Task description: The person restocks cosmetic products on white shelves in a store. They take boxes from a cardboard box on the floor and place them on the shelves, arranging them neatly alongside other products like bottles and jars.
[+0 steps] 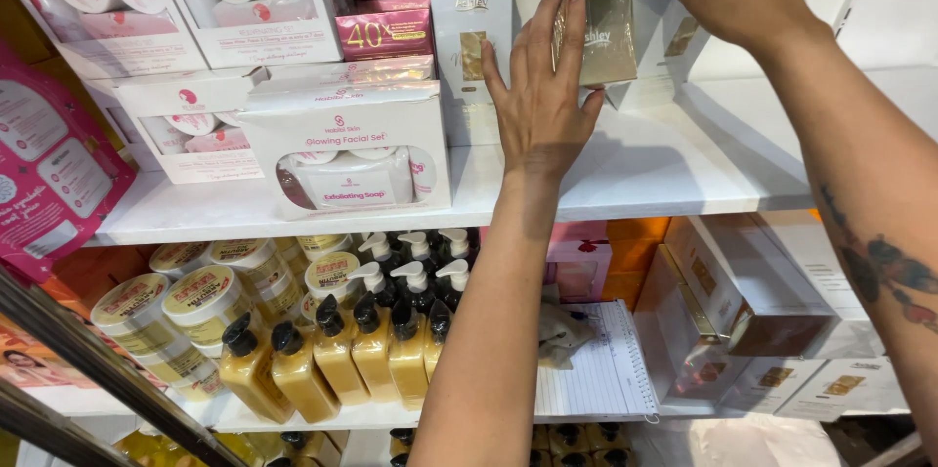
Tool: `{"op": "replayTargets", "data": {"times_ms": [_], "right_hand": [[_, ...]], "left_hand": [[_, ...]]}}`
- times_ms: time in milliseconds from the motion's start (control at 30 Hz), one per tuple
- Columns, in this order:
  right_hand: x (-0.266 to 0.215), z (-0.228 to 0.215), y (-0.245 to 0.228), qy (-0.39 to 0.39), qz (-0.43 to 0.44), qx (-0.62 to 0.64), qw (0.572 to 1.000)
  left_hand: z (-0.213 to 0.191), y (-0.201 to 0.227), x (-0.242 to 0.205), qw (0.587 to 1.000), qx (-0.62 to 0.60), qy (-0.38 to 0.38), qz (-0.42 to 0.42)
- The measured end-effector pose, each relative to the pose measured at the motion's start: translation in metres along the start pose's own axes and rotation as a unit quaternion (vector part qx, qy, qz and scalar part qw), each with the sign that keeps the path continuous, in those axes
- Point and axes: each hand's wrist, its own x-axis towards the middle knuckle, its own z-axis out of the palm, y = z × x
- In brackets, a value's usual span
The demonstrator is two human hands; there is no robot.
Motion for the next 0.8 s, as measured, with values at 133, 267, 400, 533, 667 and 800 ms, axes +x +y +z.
{"op": "replayTargets", "data": {"times_ms": [133,267,400,533,667,800], "right_hand": [[-0.007,-0.015,0.012,-0.056,0.114,0.123,0.984],[-0.019,-0.020,0.025,-0.073,0.178,0.088,0.977],[-0.035,-0.047,0.002,-0.116,0.258,0.029,0.959],[-0.066,-0.068,-0.023,-0.144,0.284,0.022,0.948],[-0.106,-0.070,-0.042,-0.119,0.295,0.021,0.948],[-0.140,-0.088,-0.062,-0.068,0.290,0.029,0.954]], "left_hand": [[-0.013,0.006,0.005,0.999,-0.026,0.019,0.014],[0.001,0.002,0.001,0.998,-0.056,-0.007,0.031],[0.003,0.002,0.001,0.994,-0.092,-0.044,0.030],[0.002,0.004,-0.001,0.991,-0.118,-0.027,0.052],[-0.003,0.006,-0.002,0.990,-0.127,-0.021,0.059],[-0.019,0.012,0.000,0.982,-0.166,-0.039,0.075]]}}
